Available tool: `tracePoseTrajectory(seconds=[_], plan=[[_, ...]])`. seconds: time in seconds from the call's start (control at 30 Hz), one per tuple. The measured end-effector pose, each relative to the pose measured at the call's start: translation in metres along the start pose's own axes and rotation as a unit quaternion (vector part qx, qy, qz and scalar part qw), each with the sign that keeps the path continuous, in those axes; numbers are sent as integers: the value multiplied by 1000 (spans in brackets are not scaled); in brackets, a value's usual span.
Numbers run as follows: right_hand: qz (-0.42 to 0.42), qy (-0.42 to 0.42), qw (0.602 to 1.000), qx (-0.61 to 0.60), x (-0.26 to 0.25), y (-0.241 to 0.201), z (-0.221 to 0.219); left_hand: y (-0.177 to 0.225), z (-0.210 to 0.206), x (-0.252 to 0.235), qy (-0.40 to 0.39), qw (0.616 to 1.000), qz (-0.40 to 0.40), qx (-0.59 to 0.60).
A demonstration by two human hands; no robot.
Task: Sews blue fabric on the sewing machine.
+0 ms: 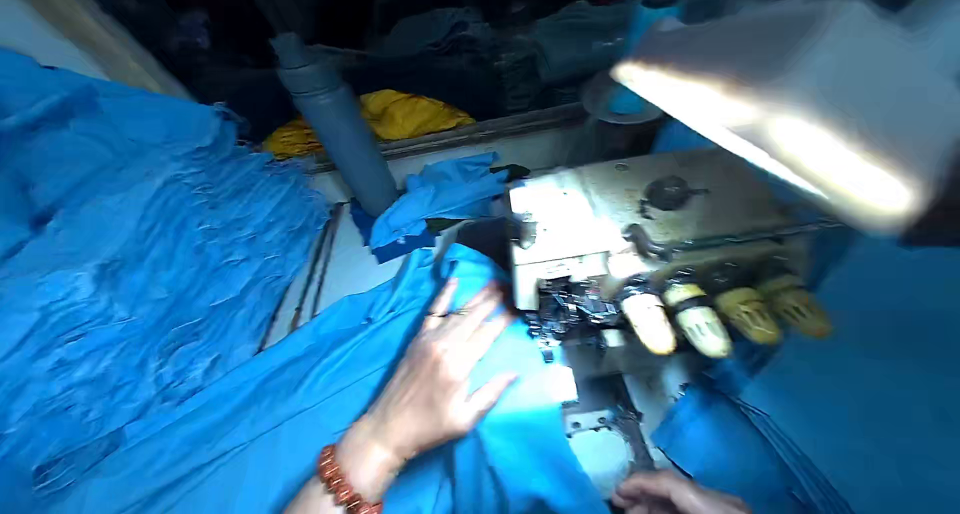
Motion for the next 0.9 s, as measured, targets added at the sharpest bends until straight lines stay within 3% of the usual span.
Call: tracePoseTrajectory(seconds=[0.07,0.13,0.27,0.43,0.57,0.7,0.9], plan=[[47,75,988,124,16,-22,37,1,3,10,45,999,19,0],[34,135,955,262,32,-39,77,8,11,19,68,997,36,-1],[-38,175,892,414,53,-45,122,30,31,34,17,998,55,36],[-18,197,868,455,58,-26,126,50,41,38,7,997,43,59],[-93,188,878,430,48,-42,115,67,44,35,17,997,20,79],[50,200,833,514,54,-13,125,89,42,27,-3,993,-3,117],[55,173,878,443,54,-11,139,133,29,7,-43,980,-53,185]])
Point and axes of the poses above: each hand's wrist, its own x-axis away from the middle knuckle, its own z-axis out of the back of the hand, y = z × x, the point moved 4 cm from there along -x, towards the middle knuckle, and after that the axes turned 15 degrees about -x, right-handed, at the moved point
